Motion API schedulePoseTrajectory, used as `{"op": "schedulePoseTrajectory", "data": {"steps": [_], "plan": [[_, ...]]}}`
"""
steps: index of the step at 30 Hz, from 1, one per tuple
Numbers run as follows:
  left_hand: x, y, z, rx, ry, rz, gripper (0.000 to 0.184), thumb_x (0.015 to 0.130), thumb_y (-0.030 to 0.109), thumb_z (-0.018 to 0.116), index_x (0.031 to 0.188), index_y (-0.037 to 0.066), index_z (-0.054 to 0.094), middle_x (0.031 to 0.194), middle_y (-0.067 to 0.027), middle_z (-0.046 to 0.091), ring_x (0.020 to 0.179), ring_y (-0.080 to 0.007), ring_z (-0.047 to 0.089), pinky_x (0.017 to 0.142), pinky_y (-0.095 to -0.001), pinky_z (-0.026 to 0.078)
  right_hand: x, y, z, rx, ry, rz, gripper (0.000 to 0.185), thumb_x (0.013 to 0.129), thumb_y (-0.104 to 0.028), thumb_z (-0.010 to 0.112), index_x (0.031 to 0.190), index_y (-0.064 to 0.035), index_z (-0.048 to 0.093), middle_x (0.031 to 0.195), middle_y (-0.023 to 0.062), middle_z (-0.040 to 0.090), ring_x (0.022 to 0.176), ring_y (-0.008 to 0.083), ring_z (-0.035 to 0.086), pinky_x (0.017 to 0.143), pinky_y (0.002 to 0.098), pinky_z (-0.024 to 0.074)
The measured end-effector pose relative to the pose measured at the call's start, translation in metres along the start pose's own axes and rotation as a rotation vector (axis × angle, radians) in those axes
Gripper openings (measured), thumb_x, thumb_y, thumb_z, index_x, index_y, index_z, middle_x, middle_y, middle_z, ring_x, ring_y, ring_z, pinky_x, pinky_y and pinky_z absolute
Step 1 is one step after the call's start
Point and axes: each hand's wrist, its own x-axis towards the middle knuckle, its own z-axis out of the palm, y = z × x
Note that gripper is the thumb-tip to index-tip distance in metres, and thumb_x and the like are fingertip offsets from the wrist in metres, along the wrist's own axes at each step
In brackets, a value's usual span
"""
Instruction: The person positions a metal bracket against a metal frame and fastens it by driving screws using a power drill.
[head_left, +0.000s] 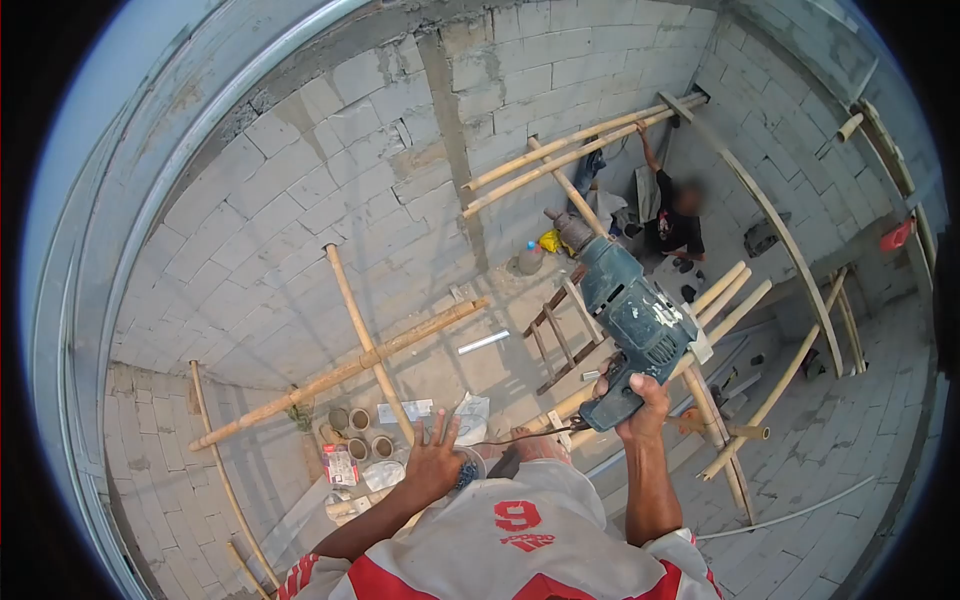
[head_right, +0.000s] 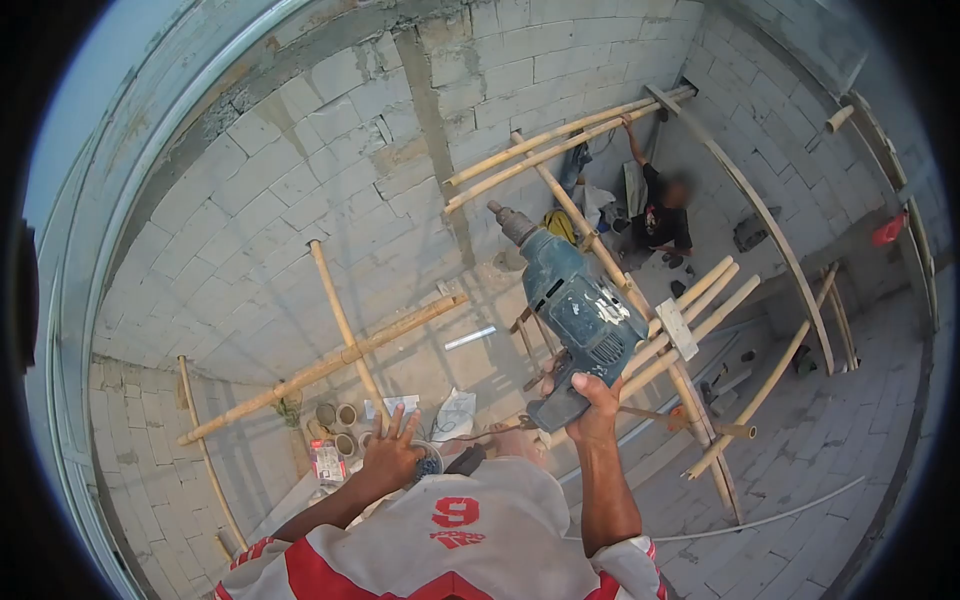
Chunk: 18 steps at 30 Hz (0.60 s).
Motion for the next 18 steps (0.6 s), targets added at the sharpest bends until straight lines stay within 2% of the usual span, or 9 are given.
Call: {"op": "schedulePoseTrajectory", "data": {"steps": [1, 4, 6, 7, 10, 11, 13, 17, 18], "plan": [[0.008, 0.000, -0.004, 0.018, -0.059, -0.020, 0.014, 0.080, 0.023, 0.062, 0.079, 0.016, 0.074, 0.148, -0.0206, 0.039, 0.142, -0.0432, 0.023, 0.110, -0.0685, 0.016, 0.001, 0.005, 0.001, 0.013, 0.008, 0.006, 0.057, 0.069, -0.024, 0.068, 0.115, 0.0055, 0.052, 0.086, 0.0206, 0.063, 0.064, 0.0265, 0.064, 0.057, 0.0382, 0.0566], [0.018, 0.000, 0.013, 0.116, -0.035, 0.025, 0.015, 0.079, 0.022, 0.062, 0.081, 0.017, 0.075, 0.148, -0.0211, 0.040, 0.141, -0.0439, 0.027, 0.108, -0.0697, 0.016, 0.002, 0.014, 0.005, 0.033, 0.011, 0.009, 0.054, 0.068, -0.022, 0.068, 0.111, 0.0057, 0.054, 0.084, 0.0182, 0.062, 0.060, 0.0268, 0.064, 0.053, 0.0390, 0.0563], [0.012, -0.004, 0.026, 0.031, -0.064, -0.019, 0.015, 0.079, 0.022, 0.062, 0.082, 0.017, 0.076, 0.139, -0.0202, 0.049, 0.138, -0.0431, 0.033, 0.107, -0.0703, 0.019, 0.001, 0.014, 0.007, 0.041, 0.012, 0.018, 0.052, 0.068, -0.022, 0.068, 0.110, 0.0056, 0.054, 0.083, 0.0175, 0.062, 0.059, 0.0267, 0.064, 0.053, 0.0389, 0.0562], [0.007, -0.007, 0.031, 0.037, -0.057, -0.020, 0.015, 0.079, 0.022, 0.062, 0.082, 0.017, 0.076, 0.139, -0.0202, 0.049, 0.138, -0.0431, 0.033, 0.107, -0.0703, 0.019, -0.001, 0.015, 0.006, 0.048, 0.029, 0.057, 0.051, 0.068, -0.021, 0.068, 0.109, 0.0055, 0.055, 0.082, 0.0168, 0.062, 0.059, 0.0265, 0.063, 0.052, 0.0389, 0.0561], [0.009, -0.017, 0.026, 0.073, -0.173, 0.025, 0.017, 0.079, 0.024, 0.063, 0.087, 0.017, 0.076, 0.118, -0.0135, 0.062, 0.132, -0.0391, 0.042, 0.105, -0.0694, 0.025, -0.001, 0.020, 0.001, 0.056, 0.027, 0.052, 0.047, 0.069, -0.020, 0.067, 0.107, 0.0053, 0.056, 0.083, 0.0178, 0.063, 0.060, 0.0261, 0.064, 0.054, 0.0393, 0.0566], [0.010, -0.020, 0.030, 0.084, -0.167, 0.029, 0.017, 0.079, 0.024, 0.063, 0.087, 0.017, 0.076, 0.118, -0.0135, 0.062, 0.132, -0.0391, 0.042, 0.105, -0.0694, 0.025, -0.002, 0.022, -0.001, 0.052, 0.039, 0.069, 0.047, 0.069, -0.019, 0.067, 0.107, 0.0053, 0.056, 0.083, 0.0183, 0.064, 0.061, 0.0261, 0.064, 0.055, 0.0394, 0.0568], [0.009, -0.029, 0.043, 0.090, -0.198, 0.114, 0.019, 0.078, 0.028, 0.065, 0.093, 0.024, 0.075, 0.123, -0.0140, 0.059, 0.131, -0.0347, 0.045, 0.103, -0.0694, 0.027, -0.003, 0.023, -0.004, 0.070, 0.014, 0.052, 0.046, 0.070, -0.018, 0.066, 0.108, 0.0051, 0.056, 0.085, 0.0196, 0.064, 0.063, 0.0262, 0.064, 0.056, 0.0400, 0.0570], [0.006, -0.032, 0.018, -0.043, -0.208, 0.141, 0.018, 0.081, 0.031, 0.065, 0.092, 0.022, 0.076, 0.127, -0.0123, 0.058, 0.130, -0.0309, 0.046, 0.104, -0.0638, 0.030, -0.008, 0.024, -0.008, 0.103, -0.001, 0.060, 0.046, 0.070, -0.014, 0.066, 0.110, 0.0060, 0.056, 0.085, 0.0185, 0.064, 0.064, 0.0265, 0.065, 0.058, 0.0386, 0.0557], [0.004, -0.033, 0.011, -0.189, -0.155, 0.181, 0.018, 0.084, 0.030, 0.065, 0.094, 0.020, 0.075, 0.130, -0.0113, 0.058, 0.130, -0.0301, 0.046, 0.104, -0.0604, 0.032, -0.009, 0.024, -0.008, 0.110, -0.007, 0.077, 0.047, 0.069, -0.014, 0.066, 0.111, 0.0062, 0.056, 0.085, 0.0188, 0.064, 0.064, 0.0267, 0.065, 0.058, 0.0386, 0.0557]]}}
